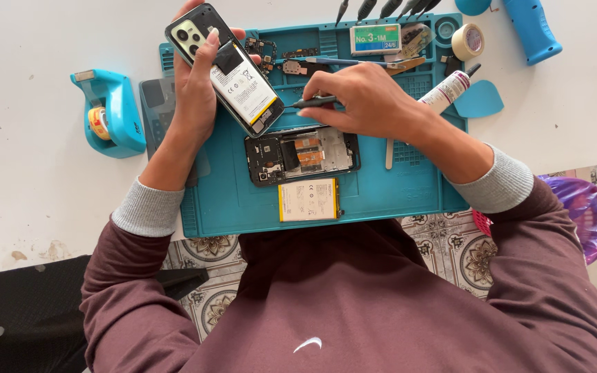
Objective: The person uses a screwdriver to remove screws from the back of a disassembled smartphone. They then use a prying tool to separate the back cover from the phone's frame. The person continues to unscrew internal components and carefully lifts the back cover away.
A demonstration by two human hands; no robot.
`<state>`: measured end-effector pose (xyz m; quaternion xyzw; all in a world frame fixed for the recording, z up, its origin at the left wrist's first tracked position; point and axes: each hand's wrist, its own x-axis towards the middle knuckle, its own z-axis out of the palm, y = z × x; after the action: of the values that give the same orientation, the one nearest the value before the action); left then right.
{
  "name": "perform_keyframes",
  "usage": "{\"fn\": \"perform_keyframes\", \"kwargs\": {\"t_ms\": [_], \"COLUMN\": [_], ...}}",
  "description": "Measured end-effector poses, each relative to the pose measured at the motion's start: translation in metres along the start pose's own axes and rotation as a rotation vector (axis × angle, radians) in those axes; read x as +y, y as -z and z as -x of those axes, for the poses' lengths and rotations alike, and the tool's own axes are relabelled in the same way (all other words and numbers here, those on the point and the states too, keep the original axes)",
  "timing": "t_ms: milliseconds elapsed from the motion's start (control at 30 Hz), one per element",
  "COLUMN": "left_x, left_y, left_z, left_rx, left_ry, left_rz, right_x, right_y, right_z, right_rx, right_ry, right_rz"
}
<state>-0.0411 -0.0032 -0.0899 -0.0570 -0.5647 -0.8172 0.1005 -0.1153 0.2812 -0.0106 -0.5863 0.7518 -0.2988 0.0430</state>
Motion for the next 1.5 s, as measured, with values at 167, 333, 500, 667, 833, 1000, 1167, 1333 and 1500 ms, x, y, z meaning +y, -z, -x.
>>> {"fn": "perform_keyframes", "kwargs": {"t_ms": [167, 333, 500, 667, 833, 1000, 1167, 1333, 1500], "left_x": [-0.001, -0.002, -0.002, -0.002, 0.000, -0.002, -0.004, -0.006, -0.007], "left_y": [0.000, 0.000, 0.002, 0.000, 0.001, 0.002, 0.003, 0.005, 0.006], "left_z": [-0.001, 0.000, 0.000, -0.001, -0.001, 0.000, -0.001, 0.000, 0.000], "left_rx": [-0.007, -0.001, 0.008, 0.006, -0.014, 0.004, -0.008, -0.020, -0.014], "left_ry": [-0.013, -0.002, 0.007, -0.001, -0.012, -0.006, -0.018, -0.022, -0.023], "left_rz": [-0.007, 0.010, 0.008, 0.001, 0.006, 0.012, 0.009, 0.009, 0.004], "right_x": [0.000, -0.001, 0.000, 0.002, 0.007, 0.012, 0.008, 0.007, 0.008], "right_y": [0.001, 0.000, 0.000, 0.000, 0.009, 0.021, 0.020, 0.026, 0.027], "right_z": [0.001, 0.002, 0.000, 0.003, 0.005, 0.007, 0.007, 0.008, 0.011], "right_rx": [-0.010, -0.003, 0.026, 0.019, 0.075, 0.152, 0.113, 0.007, 0.018], "right_ry": [-0.047, -0.043, -0.020, -0.022, -0.015, -0.011, 0.002, -0.003, -0.023], "right_rz": [0.066, 0.087, 0.041, 0.097, 0.046, 0.102, 0.092, 0.153, 0.192]}}
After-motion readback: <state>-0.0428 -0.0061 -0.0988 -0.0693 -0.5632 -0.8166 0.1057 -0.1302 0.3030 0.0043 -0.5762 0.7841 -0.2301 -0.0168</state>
